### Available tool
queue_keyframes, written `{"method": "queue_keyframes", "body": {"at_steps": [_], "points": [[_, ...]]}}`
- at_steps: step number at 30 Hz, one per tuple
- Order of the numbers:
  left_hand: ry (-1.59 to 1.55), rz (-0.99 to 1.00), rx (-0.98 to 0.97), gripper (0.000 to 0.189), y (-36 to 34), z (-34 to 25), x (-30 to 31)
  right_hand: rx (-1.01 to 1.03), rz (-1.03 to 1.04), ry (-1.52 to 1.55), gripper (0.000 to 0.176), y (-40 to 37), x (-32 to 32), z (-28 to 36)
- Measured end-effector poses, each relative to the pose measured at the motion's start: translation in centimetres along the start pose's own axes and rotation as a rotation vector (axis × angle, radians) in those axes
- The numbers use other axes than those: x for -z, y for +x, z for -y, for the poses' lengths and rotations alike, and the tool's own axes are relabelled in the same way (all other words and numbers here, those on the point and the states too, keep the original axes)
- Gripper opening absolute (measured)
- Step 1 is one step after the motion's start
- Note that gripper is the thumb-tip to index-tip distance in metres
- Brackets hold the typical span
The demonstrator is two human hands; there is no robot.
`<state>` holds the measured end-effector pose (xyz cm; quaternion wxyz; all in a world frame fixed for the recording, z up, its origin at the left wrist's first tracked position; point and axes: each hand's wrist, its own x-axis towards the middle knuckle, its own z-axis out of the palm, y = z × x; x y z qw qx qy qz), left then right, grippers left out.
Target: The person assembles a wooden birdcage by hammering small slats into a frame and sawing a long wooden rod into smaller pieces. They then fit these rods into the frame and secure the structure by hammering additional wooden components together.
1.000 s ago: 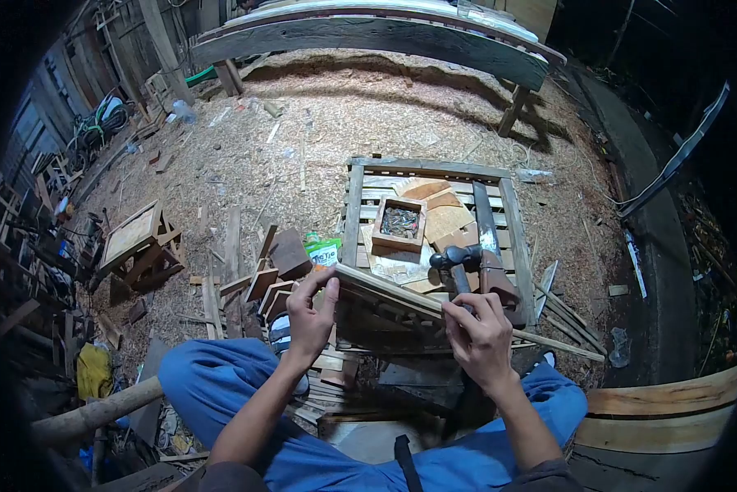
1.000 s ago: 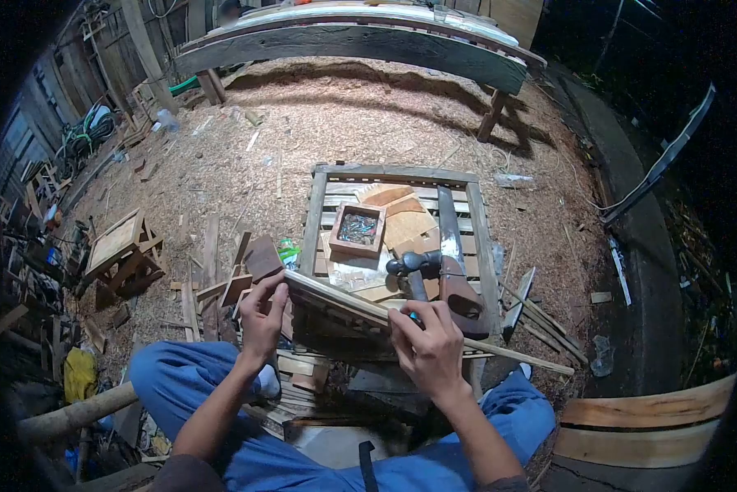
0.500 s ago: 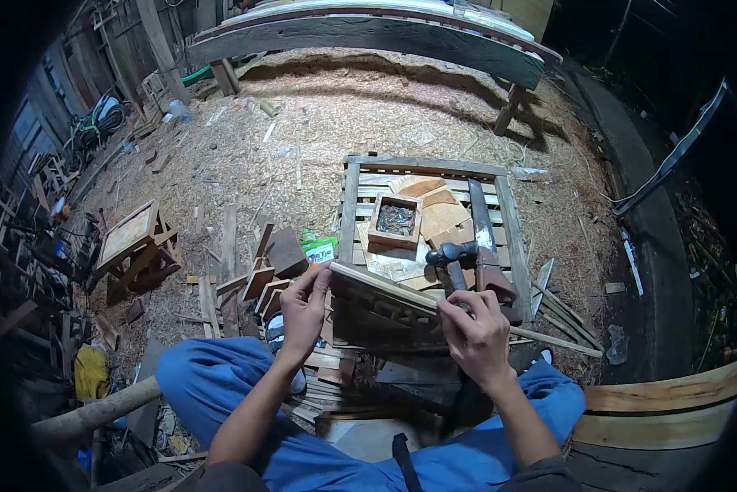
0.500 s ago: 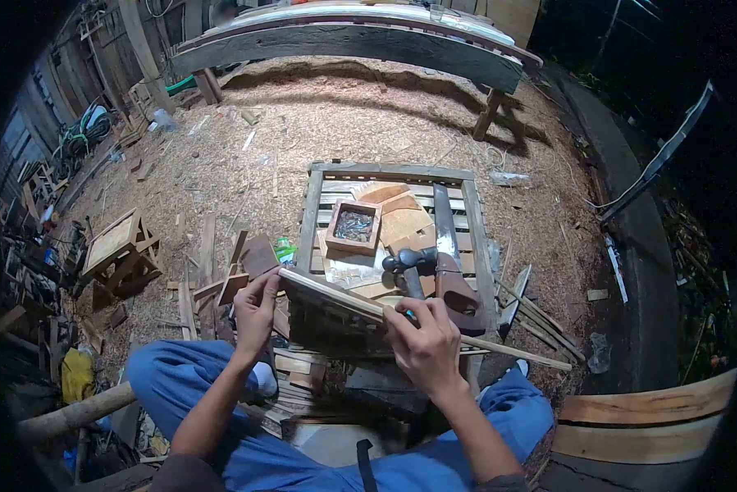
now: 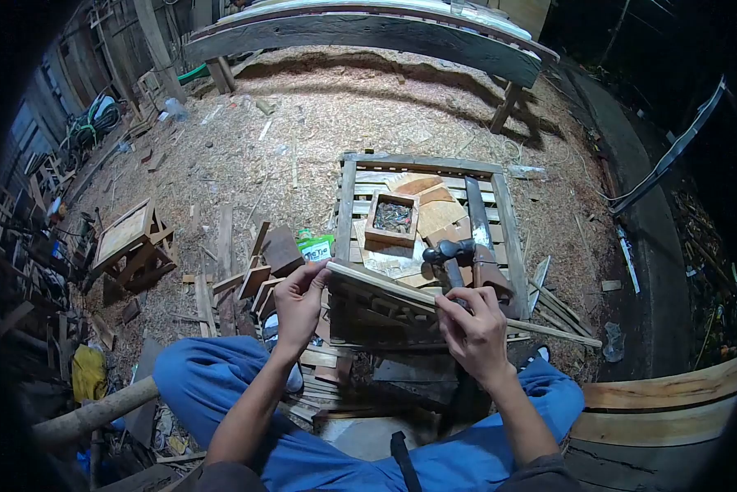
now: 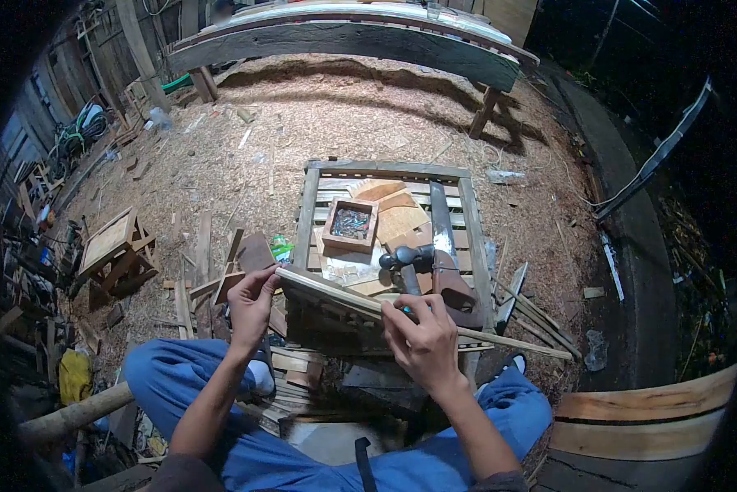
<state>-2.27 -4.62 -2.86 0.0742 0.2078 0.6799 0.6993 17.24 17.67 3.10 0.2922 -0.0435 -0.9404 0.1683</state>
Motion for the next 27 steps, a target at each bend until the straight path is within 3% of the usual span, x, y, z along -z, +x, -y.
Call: {"method": "queue_keyframes", "body": {"at_steps": [9, 27], "points": [[0.087, -0.131, 0.038, 0.023, -1.0, -0.7, -1.1, -0.001, 0.0, -0.015, 0.031, -0.1, 0.2, 0.4], [0.073, -0.193, 0.104, 0.025, -0.7, -2.5, -1.9, 0.016, -0.04, -0.017, 0.032, -0.7, -0.5, 0.8]]}}
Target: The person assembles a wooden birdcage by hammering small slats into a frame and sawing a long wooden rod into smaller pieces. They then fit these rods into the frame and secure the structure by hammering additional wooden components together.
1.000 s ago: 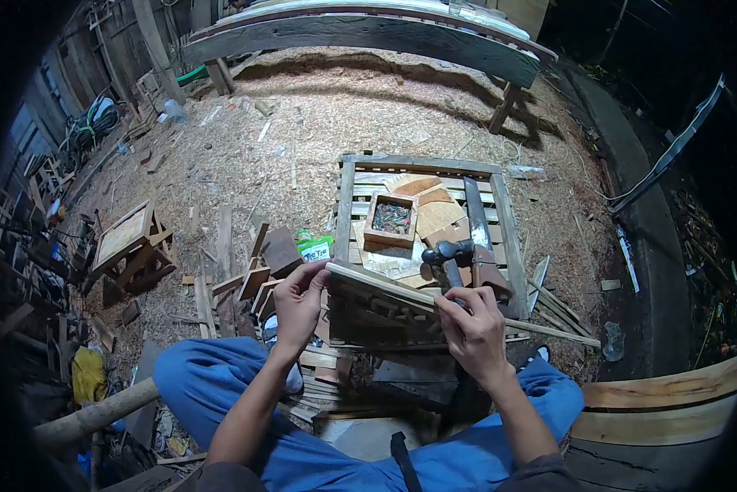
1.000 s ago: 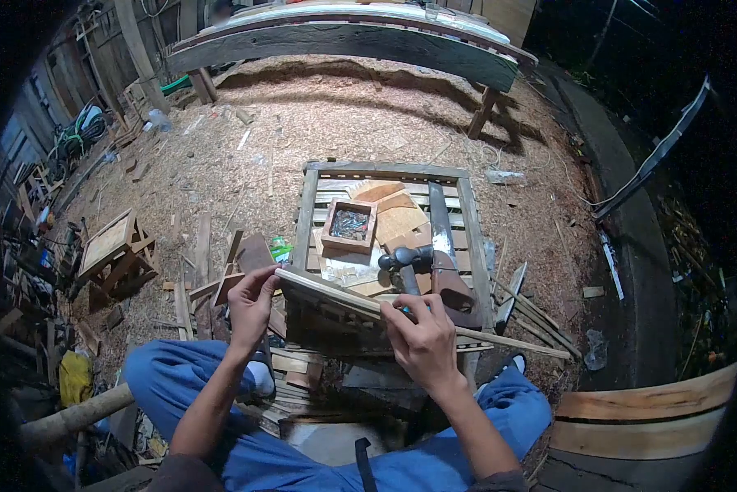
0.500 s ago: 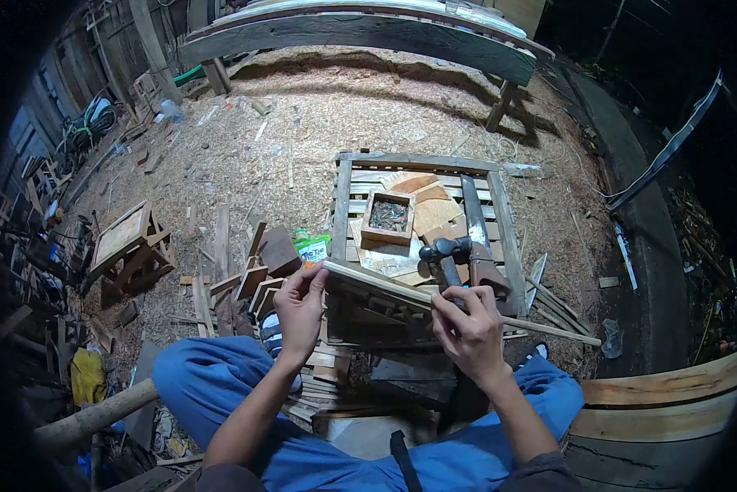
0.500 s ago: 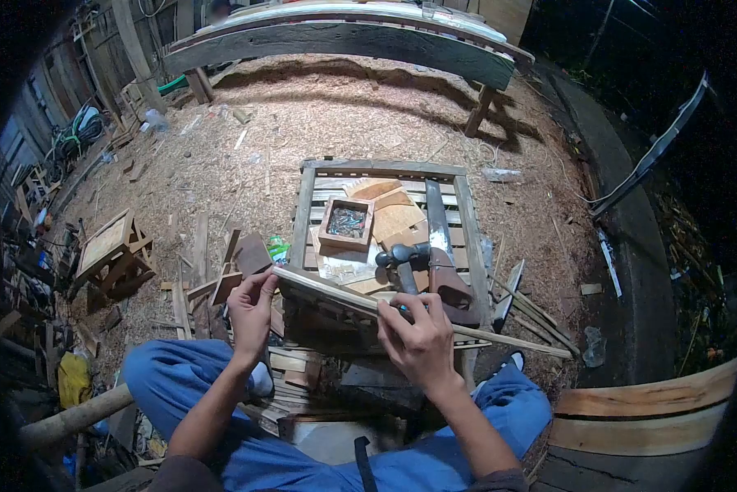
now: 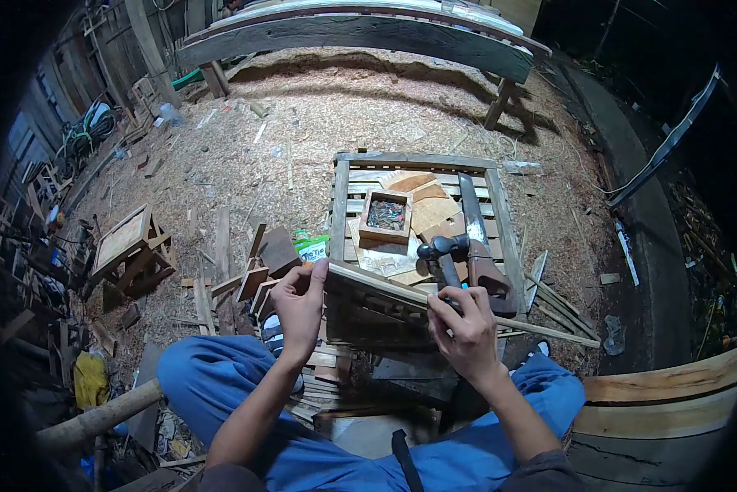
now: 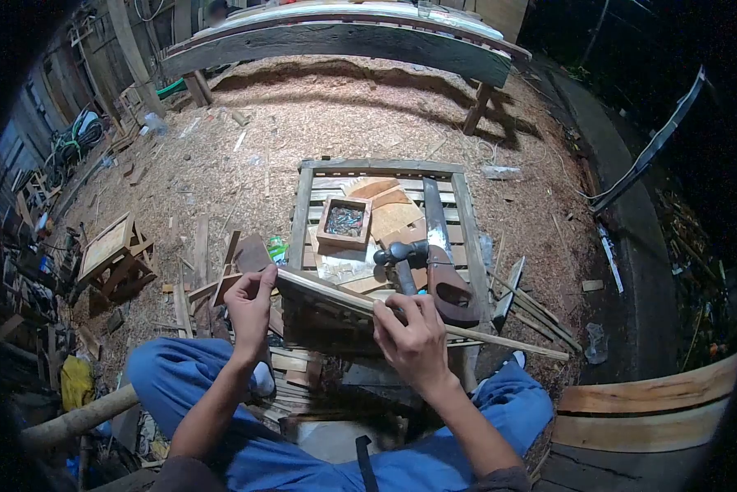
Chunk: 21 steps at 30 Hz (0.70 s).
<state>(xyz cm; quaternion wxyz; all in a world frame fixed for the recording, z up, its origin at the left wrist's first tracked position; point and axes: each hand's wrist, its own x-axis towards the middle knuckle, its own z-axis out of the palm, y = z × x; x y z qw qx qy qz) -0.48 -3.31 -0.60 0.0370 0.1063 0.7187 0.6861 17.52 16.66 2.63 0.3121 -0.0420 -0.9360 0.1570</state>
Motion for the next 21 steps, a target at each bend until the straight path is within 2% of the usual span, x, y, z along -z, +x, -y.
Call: {"method": "queue_keyframes", "body": {"at_steps": [4, 6, 21], "points": [[-0.013, -0.044, -0.044, 0.024, 0.1, 0.5, -0.3, 0.039, -0.015, -0.019, 0.033, -0.1, -0.1, -0.2], [-0.113, -0.058, 0.036, 0.025, 0.2, 0.6, -0.3, 0.037, -0.013, -0.006, 0.033, -0.1, -0.1, -0.1], [-0.079, -0.036, 0.089, 0.026, 0.6, 0.0, -0.1, 0.057, -0.045, -0.051, 0.032, -1.7, 1.6, -1.8]]}}
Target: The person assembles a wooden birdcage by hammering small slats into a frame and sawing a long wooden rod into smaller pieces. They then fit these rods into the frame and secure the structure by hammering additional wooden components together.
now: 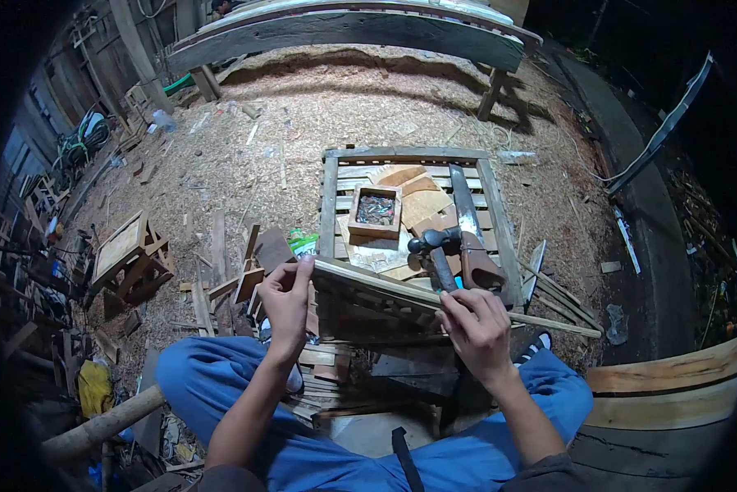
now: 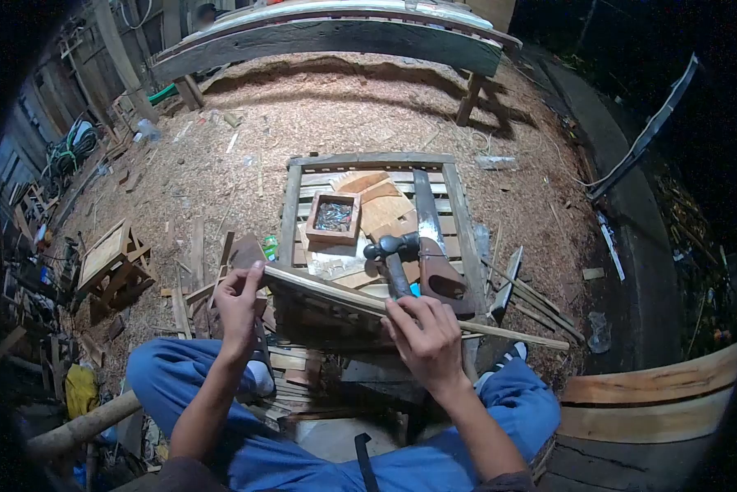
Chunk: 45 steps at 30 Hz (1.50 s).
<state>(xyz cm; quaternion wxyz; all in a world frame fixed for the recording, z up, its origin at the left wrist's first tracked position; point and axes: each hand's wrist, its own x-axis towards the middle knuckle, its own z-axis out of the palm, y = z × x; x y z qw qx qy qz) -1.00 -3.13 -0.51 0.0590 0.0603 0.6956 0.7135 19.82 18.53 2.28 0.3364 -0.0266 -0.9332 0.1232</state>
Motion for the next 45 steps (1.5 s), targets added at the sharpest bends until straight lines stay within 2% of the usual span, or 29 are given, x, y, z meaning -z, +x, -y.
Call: {"method": "queue_keyframes", "body": {"at_steps": [1, 5, 10, 14, 19, 25, 45], "points": [[0.015, 0.012, -0.071, 0.025, 0.2, 0.5, 0.1, -0.005, -0.003, -0.006, 0.032, -0.2, 0.2, -0.2], [0.066, -0.003, -0.007, 0.026, 0.4, 0.7, 0.5, -0.024, -0.012, 0.063, 0.035, -1.1, 0.4, -0.4], [0.038, -0.003, -0.039, 0.026, 0.3, 0.3, 0.0, -0.073, -0.006, 0.166, 0.043, -1.2, 0.7, -0.8], [0.043, 0.012, -0.028, 0.026, 0.7, 0.7, 0.3, -0.083, 0.011, 0.142, 0.042, -1.7, 0.5, -1.0], [0.055, 0.025, -0.037, 0.027, 0.7, 0.8, 0.6, -0.056, -0.105, 0.068, 0.034, -1.9, -0.3, -0.6], [0.043, 0.023, -0.022, 0.027, 0.6, 0.5, 0.4, -0.046, -0.147, -0.007, 0.031, -1.8, -0.6, -0.3], [0.049, 0.064, -0.063, 0.026, 0.9, 1.0, 0.0, -0.017, -0.223, 0.035, 0.038, -1.8, -1.5, -1.8]]}}
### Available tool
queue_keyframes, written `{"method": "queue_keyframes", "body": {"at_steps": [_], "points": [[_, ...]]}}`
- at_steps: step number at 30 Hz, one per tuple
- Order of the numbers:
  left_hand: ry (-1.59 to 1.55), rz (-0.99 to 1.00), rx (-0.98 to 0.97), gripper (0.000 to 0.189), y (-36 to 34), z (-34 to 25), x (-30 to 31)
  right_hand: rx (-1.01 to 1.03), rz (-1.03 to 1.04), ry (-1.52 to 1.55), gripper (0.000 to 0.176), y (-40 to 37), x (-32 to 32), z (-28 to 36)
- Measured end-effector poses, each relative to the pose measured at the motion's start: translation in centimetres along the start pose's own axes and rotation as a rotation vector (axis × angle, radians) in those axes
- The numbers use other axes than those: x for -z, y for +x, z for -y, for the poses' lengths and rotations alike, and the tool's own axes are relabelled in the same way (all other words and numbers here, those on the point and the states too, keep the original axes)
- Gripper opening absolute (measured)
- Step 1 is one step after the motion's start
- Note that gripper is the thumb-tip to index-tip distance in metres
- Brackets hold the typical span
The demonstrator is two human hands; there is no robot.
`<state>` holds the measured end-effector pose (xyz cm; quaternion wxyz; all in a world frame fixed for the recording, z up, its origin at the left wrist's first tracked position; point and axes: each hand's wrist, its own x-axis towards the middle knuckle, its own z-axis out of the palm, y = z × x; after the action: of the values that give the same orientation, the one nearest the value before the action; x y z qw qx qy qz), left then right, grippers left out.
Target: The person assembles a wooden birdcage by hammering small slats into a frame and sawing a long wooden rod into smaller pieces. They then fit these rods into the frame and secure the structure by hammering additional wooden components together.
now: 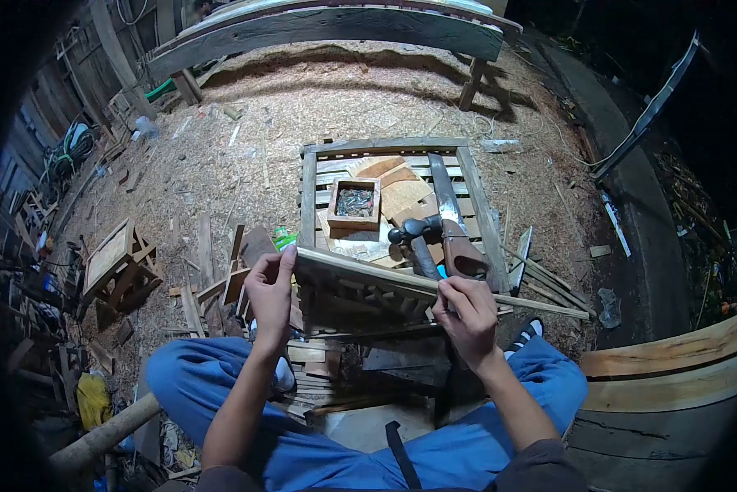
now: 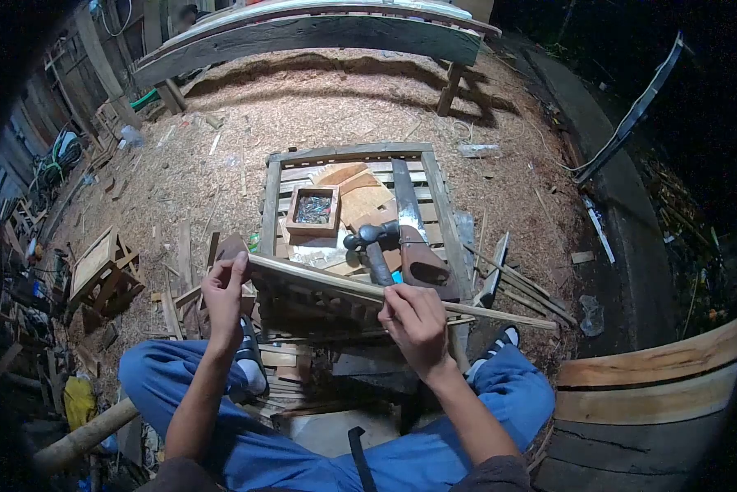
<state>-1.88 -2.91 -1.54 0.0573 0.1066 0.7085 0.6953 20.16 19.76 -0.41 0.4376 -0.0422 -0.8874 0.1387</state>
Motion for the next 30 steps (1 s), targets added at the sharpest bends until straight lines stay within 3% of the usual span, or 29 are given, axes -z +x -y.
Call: {"method": "queue_keyframes", "body": {"at_steps": [3, 5, 10, 12, 13, 15, 16, 18, 22, 26, 30], "points": [[0.018, 0.036, -0.037, 0.034, -0.8, -0.5, -1.1, -0.056, -0.018, -0.004, 0.036, 0.5, 1.2, -0.5], [0.111, 0.118, -0.047, 0.053, -1.1, -0.6, -1.1, -0.178, -0.034, 0.027, 0.033, 0.4, 1.8, -0.9], [0.367, 0.252, -0.2, 0.068, -1.7, 0.1, -1.7, -0.2, -0.037, 0.04, 0.031, 0.1, 2.2, -0.9], [0.488, 0.168, -0.393, 0.071, -2.8, 0.0, -2.5, -0.153, -0.003, 0.07, 0.031, 0.0, 2.1, -0.5], [0.488, 0.173, -0.393, 0.071, -3.5, -0.4, -2.9, -0.148, -0.002, 0.071, 0.031, 0.2, 2.1, -0.2], [0.615, 0.028, -0.763, 0.063, -5.0, -1.5, -3.5, -0.171, -0.01, 0.103, 0.03, 0.1, 1.9, 0.3], [0.614, 0.029, -0.763, 0.063, -5.8, -1.8, -3.8, -0.189, -0.018, 0.139, 0.03, 0.1, 1.9, 0.4], [0.609, -0.024, -1.047, 0.052, -7.1, -2.4, -4.3, -0.175, -0.011, 0.119, 0.029, 0.2, 2.0, 0.5], [0.653, 0.301, -1.096, 0.044, -7.3, -3.3, -5.5, -0.15, 0.039, 0.13, 0.029, 0.0, 1.4, 0.8], [0.727, 0.435, -1.04, 0.046, -7.0, -3.3, -6.7, -0.157, 0.099, 0.199, 0.027, 0.4, 1.1, 2.3], [0.642, 0.481, -0.997, 0.034, -7.2, -3.5, -7.6, -0.177, 0.155, 0.232, 0.029, 0.1, 1.0, 3.1]]}}
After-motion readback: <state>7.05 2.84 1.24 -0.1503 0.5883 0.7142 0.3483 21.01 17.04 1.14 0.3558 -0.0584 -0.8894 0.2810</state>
